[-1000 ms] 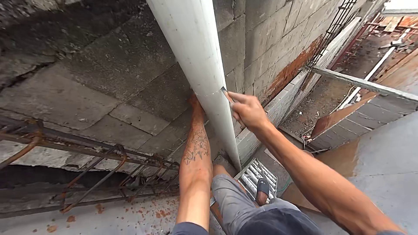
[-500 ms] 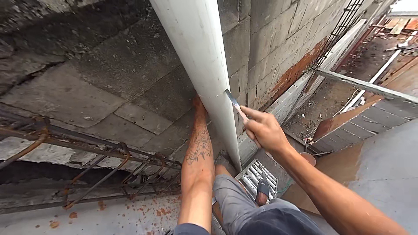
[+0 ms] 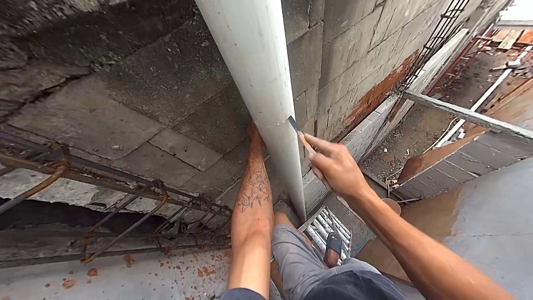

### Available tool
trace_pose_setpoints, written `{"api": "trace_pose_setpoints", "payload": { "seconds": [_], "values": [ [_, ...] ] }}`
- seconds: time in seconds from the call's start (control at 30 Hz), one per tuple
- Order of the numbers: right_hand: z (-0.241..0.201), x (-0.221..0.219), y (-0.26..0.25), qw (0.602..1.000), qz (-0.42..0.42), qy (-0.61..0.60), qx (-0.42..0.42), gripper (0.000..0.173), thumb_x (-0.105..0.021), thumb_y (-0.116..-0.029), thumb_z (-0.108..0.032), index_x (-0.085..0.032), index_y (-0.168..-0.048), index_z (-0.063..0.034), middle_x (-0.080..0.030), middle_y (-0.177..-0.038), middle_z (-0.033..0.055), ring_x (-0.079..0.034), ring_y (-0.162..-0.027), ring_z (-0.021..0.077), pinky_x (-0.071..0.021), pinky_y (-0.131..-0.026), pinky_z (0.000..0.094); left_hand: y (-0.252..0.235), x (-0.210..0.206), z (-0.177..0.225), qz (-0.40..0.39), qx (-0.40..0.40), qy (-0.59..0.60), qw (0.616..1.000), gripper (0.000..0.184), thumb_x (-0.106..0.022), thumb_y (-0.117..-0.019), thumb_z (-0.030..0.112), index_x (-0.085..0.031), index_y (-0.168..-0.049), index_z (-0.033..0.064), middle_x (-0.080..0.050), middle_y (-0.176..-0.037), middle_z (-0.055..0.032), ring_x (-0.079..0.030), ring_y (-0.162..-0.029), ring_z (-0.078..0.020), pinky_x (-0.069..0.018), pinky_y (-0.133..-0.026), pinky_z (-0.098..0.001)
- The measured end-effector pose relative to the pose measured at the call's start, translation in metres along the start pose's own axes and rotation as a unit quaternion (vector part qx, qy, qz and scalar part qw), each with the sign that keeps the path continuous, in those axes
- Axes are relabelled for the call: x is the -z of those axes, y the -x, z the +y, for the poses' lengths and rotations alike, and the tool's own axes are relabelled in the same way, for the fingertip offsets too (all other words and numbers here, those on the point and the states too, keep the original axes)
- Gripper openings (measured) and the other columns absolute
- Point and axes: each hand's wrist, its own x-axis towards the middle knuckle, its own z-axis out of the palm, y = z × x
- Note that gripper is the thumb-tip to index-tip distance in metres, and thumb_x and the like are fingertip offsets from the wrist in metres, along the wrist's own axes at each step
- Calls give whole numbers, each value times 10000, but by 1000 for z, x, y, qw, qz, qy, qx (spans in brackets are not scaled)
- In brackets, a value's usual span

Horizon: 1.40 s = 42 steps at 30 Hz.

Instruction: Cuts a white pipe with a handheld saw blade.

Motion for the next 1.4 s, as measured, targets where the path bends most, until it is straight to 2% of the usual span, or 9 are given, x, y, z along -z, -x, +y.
{"api": "trace_pose_setpoints", "payload": {
  "seconds": [0.1,0.27,0.43,0.57,0.73,0.97,1.1,1.23,1.4],
  "values": [
    [0,-3,-10,1000,18,-13,-1,496,-492,-1010,-57,-515,-1506,-52,-483,-521,-1,-390,-372,76,-357,-365,243,-4,-7,-4,29,0,-10,1000,540,-321,-1118,413,-633,-1190,-21,-681,-1080,-142,-645,-970,-155,-539,-897,-364],
    [4,-3,0,1000,5,-17,3,515,-481,-1015,-101,-505,-1529,-113,-480,-529,5,-394,-371,86,-363,-358,250,4,-1,2,3,-9,-1,1000,444,-291,-1126,266,-565,-1279,-48,-641,-1156,-152,-608,-1025,-139,-515,-931,-339],
    [-1,-9,-33,1000,20,-17,-15,505,-485,-1018,-74,-504,-1522,-81,-481,-540,20,-374,-376,96,-344,-366,265,-2,-8,3,29,23,-15,999,566,-319,-1114,444,-624,-1239,-16,-680,-1119,-155,-650,-992,-170,-543,-903,-378],
    [3,0,0,1000,5,-20,12,522,-490,-1000,-102,-514,-1521,-104,-489,-525,-4,-392,-367,77,-358,-354,247,3,-2,7,-9,1,-13,1000,448,-282,-1126,265,-555,-1289,-51,-631,-1175,-162,-603,-1035,-149,-513,-933,-353],
    [-4,-8,-38,999,15,-30,-11,514,-491,-1009,-52,-502,-1522,-69,-453,-517,12,-354,-353,93,-323,-337,254,-4,-9,5,29,29,-33,999,617,-295,-1104,496,-638,-1219,-4,-687,-1106,-157,-655,-993,-183,-545,-902,-401],
    [-12,1,-4,1000,7,-17,21,490,-490,-1010,-60,-520,-1499,-43,-483,-504,4,-387,-349,73,-353,-340,230,-4,-8,3,14,20,-16,1000,587,-292,-1110,469,-642,-1190,4,-690,-1061,-134,-659,-965,-166,-555,-879,-384],
    [4,2,6,1000,7,-30,-2,505,-476,-1032,-59,-484,-1536,-77,-469,-511,20,-382,-359,85,-345,-353,238,2,-4,3,-3,-8,6,1000,440,-294,-1127,287,-584,-1262,-16,-652,-1133,-137,-623,-1017,-149,-532,-911,-352],
    [2,-9,-26,999,19,-32,-12,503,-483,-1023,-64,-487,-1526,-63,-495,-551,15,-378,-391,86,-351,-384,259,-7,-10,4,42,36,-3,998,534,-354,-1110,430,-634,-1205,-15,-677,-1118,-173,-648,-1002,-220,-539,-899,-426],
    [-2,8,-2,1000,-9,-22,-9,507,-490,-1016,-88,-508,-1523,-93,-491,-537,11,-394,-372,79,-360,-359,240,-1,-3,1,13,20,-25,999,439,-308,-1122,283,-577,-1273,-30,-637,-1182,-168,-609,-1036,-189,-515,-926,-395]
  ]
}}
